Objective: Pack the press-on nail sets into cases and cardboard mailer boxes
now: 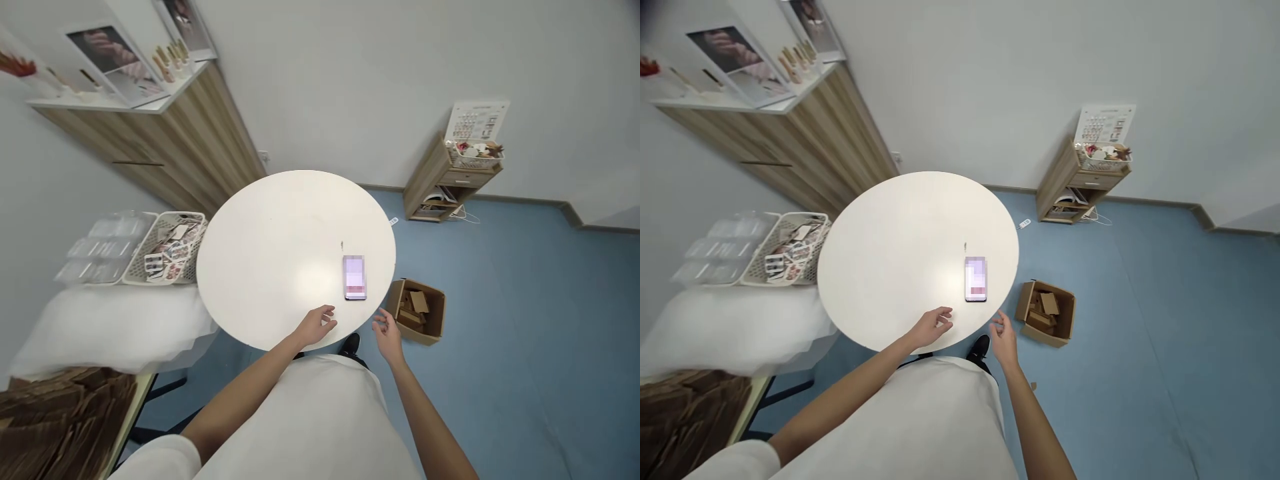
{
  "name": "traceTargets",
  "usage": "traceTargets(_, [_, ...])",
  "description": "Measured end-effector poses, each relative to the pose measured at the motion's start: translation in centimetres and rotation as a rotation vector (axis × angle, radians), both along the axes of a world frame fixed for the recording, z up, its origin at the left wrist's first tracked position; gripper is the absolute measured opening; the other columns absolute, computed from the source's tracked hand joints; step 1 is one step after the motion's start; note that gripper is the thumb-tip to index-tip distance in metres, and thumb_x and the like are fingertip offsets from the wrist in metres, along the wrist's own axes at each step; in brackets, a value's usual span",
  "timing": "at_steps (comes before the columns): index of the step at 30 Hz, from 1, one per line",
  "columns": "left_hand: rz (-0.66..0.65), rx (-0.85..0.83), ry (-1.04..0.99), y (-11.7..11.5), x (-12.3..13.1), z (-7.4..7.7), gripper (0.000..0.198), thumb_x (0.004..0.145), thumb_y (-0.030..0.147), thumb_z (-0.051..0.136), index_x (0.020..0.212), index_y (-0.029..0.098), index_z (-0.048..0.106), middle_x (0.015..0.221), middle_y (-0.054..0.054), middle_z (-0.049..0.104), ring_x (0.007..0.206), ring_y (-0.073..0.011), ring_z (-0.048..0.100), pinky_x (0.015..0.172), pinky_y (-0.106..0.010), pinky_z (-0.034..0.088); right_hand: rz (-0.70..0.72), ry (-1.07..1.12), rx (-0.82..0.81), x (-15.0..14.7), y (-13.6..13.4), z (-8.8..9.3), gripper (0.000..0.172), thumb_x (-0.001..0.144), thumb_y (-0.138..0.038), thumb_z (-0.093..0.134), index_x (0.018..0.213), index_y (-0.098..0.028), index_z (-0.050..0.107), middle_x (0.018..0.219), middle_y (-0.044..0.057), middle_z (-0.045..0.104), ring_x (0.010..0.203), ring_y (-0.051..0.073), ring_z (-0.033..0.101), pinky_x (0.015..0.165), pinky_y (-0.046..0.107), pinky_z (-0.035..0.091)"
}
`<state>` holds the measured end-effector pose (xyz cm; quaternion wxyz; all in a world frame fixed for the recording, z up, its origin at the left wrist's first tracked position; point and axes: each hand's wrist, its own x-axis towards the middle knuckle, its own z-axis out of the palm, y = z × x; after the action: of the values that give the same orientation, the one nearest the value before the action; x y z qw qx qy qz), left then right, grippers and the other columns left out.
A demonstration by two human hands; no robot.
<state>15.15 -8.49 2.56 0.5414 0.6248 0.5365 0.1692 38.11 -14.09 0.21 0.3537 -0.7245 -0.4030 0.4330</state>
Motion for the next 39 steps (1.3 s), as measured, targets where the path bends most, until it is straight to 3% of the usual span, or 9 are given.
traceTargets(3, [0.058, 0.028, 0.027, -0.6, -5.3, 0.3, 0.043, 0.073, 0.042, 0.053, 0.111, 0.021, 0.053, 0.104, -0.008, 0.061, 0.090, -0.0201, 0.059, 0.072, -0.032, 0.047, 0.147, -0.096, -0.013, -4.3, 1.6, 0.4, 0.053, 0.073, -0.042, 0.045, 0.122, -0.020, 0.042, 0.086, 0.004, 0.061, 0.060, 0.015, 0.055, 0.061, 0.030, 0.046])
traceTargets(6, [0.105, 0.026, 0.072, -1.4, -10.2, 0.1, 0.043, 0.074, 0.042, 0.051, 0.111, 0.020, 0.053, 0.105, -0.008, 0.060, 0.090, -0.0206, 0.058, 0.072, -0.033, 0.047, 0.252, -0.268, -0.068, -7.7, 3.6, 0.6, 0.054, 0.073, -0.038, 0.047, 0.124, -0.023, 0.040, 0.074, 0.000, 0.059, 0.062, 0.016, 0.054, 0.063, 0.030, 0.043])
traceTargets(9, [0.113, -0.002, 0.100, -2.2, -14.0, -0.5, 0.043, 0.073, 0.042, 0.051, 0.110, 0.020, 0.054, 0.104, -0.008, 0.060, 0.088, -0.0209, 0.058, 0.073, -0.034, 0.047, 0.248, -0.413, -0.136, -9.8, 5.6, 0.7, 0.058, 0.073, -0.037, 0.048, 0.128, -0.024, 0.035, 0.067, 0.001, 0.058, 0.067, 0.019, 0.055, 0.064, 0.032, 0.040])
traceTargets(12, [0.095, -0.034, 0.108, -2.8, -16.3, -1.1, 0.045, 0.073, 0.044, 0.052, 0.110, 0.020, 0.053, 0.105, -0.009, 0.060, 0.089, -0.0213, 0.058, 0.074, -0.034, 0.046, 0.211, -0.472, -0.195, -10.6, 7.1, 0.7, 0.061, 0.073, -0.037, 0.051, 0.130, -0.024, 0.033, 0.068, 0.003, 0.060, 0.071, 0.022, 0.057, 0.067, 0.035, 0.040])
traceTargets(18, [0.083, -0.047, 0.116, -2.2, -16.5, -1.3, 0.046, 0.073, 0.045, 0.051, 0.110, 0.018, 0.053, 0.104, -0.009, 0.060, 0.088, -0.0208, 0.058, 0.073, -0.033, 0.046, 0.151, -0.576, -0.286, -10.3, 8.9, 0.8, 0.063, 0.074, -0.041, 0.050, 0.131, -0.021, 0.031, 0.092, 0.012, 0.062, 0.089, 0.028, 0.056, 0.075, 0.041, 0.039])
traceTargets(22, [0.014, -0.061, 0.154, -1.0, -15.1, -0.9, 0.045, 0.075, 0.043, 0.048, 0.112, 0.018, 0.051, 0.107, -0.008, 0.058, 0.091, -0.0198, 0.056, 0.072, -0.031, 0.046, 0.219, -0.637, -0.446, -10.0, 10.2, 1.0, 0.061, 0.080, -0.041, 0.042, 0.134, -0.022, 0.020, 0.099, 0.011, 0.060, 0.094, 0.025, 0.055, 0.077, 0.038, 0.039])
traceTargets(25, [-0.004, -0.044, 0.179, -0.1, -14.1, -0.9, 0.044, 0.076, 0.042, 0.047, 0.113, 0.019, 0.050, 0.107, -0.007, 0.059, 0.091, -0.0190, 0.057, 0.072, -0.030, 0.046, 0.262, -0.659, -0.476, -9.8, 10.8, 1.0, 0.058, 0.081, -0.040, 0.040, 0.133, -0.022, 0.021, 0.102, 0.009, 0.059, 0.096, 0.024, 0.054, 0.075, 0.035, 0.039])
traceTargets(32, [0.027, -0.005, 0.203, 1.2, -13.3, -0.8, 0.043, 0.077, 0.041, 0.046, 0.113, 0.019, 0.049, 0.109, -0.007, 0.058, 0.092, -0.0189, 0.057, 0.070, -0.030, 0.047, 0.333, -0.654, -0.331, -11.1, 10.6, 1.9, 0.053, 0.083, -0.037, 0.038, 0.131, -0.020, 0.022, 0.076, 0.002, 0.061, 0.074, 0.018, 0.057, 0.061, 0.026, 0.037])
traceTargets(39, [0.197, 0.115, 0.310, 2.8, -17.4, 0.3, 0.041, 0.079, 0.041, 0.045, 0.114, 0.020, 0.048, 0.113, -0.008, 0.054, 0.099, -0.0217, 0.054, 0.071, -0.032, 0.048, 0.554, -0.493, -0.128, -17.2, 12.8, 3.1, 0.047, 0.082, -0.032, 0.040, 0.127, -0.024, 0.031, 0.066, -0.003, 0.054, 0.060, 0.012, 0.052, 0.051, 0.021, 0.033])
